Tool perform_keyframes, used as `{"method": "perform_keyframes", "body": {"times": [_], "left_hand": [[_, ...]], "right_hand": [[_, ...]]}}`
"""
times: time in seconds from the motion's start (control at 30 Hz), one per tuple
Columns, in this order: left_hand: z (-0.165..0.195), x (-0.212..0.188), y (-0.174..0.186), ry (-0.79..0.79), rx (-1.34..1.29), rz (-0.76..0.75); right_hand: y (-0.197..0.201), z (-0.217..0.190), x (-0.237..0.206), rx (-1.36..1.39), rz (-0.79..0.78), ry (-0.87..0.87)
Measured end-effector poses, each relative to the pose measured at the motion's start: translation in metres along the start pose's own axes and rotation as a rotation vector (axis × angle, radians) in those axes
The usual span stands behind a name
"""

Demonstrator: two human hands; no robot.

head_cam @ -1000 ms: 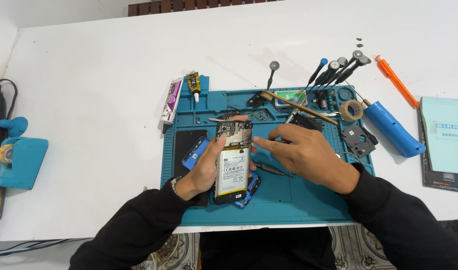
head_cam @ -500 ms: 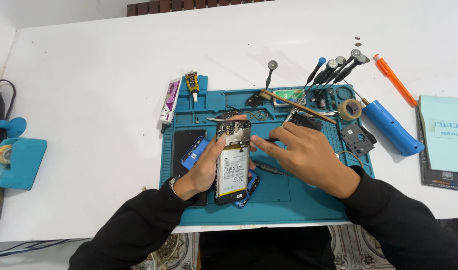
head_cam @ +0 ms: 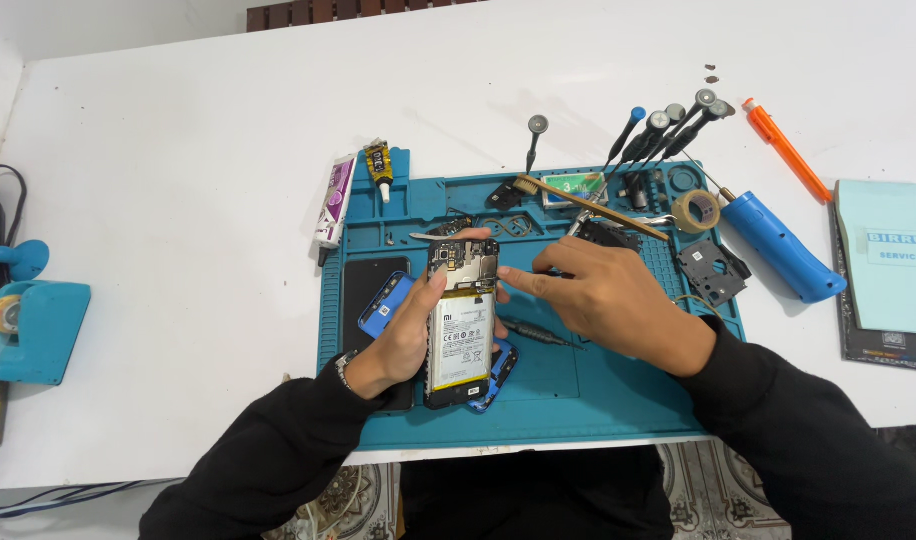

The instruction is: The person uses a wooden stick to clean the interior of a disassembled smartphone, focusing on the battery compartment and surrounding areas. They repeatedly brush and wipe internal surfaces while holding the device steady.

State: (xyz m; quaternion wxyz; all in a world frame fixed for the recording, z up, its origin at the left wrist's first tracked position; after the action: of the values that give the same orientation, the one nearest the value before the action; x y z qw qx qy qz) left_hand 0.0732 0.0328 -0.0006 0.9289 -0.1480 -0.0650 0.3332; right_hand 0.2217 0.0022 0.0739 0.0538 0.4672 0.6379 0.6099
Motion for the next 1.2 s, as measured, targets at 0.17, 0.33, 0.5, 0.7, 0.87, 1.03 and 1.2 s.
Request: {"method": "perform_keyframes", "body": {"times": [0.17,0.33,0.5,0.7,0.87,1.03,1.2], "left_hand": [[0.0,0.0,0.002,0.005,0.028,0.012],[-0.001,0.001,0.002,0.009,0.026,0.009],[-0.001,0.001,0.003,0.016,0.018,0.011],[0.002,0.001,0.0,0.003,0.011,0.002],[0.002,-0.001,0.0,0.006,0.005,0.003],[0.005,-0.001,-0.001,-0.023,-0.008,0.001],[0.008,0.0,-0.003,-0.075,0.019,0.006]], "right_hand": [[-0.003,0.004,-0.001,0.037,-0.018,-0.015],[-0.006,0.007,-0.002,0.084,-0.029,-0.035],[-0.008,0.008,-0.002,0.087,-0.033,-0.043],[-0.005,0.007,-0.001,0.105,-0.01,-0.05],[0.006,0.004,0.001,0.132,0.065,-0.043],[0.001,-0.004,0.005,0.232,-0.057,0.009],[-0.008,-0.012,0.007,0.224,-0.136,0.048]]}}
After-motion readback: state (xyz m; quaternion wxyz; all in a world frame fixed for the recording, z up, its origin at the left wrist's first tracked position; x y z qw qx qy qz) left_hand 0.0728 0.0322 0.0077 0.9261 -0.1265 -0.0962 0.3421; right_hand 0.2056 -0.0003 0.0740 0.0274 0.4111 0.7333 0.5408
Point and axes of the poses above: each hand's wrist, its own x-axis towards the middle knuckle, its own y-axis out of the back of the hand, z = x × y, the point moved 8 cm from there along x, towards the middle knuckle, and after that the axes turned 2 degrees about y, right-handed, at the moved point
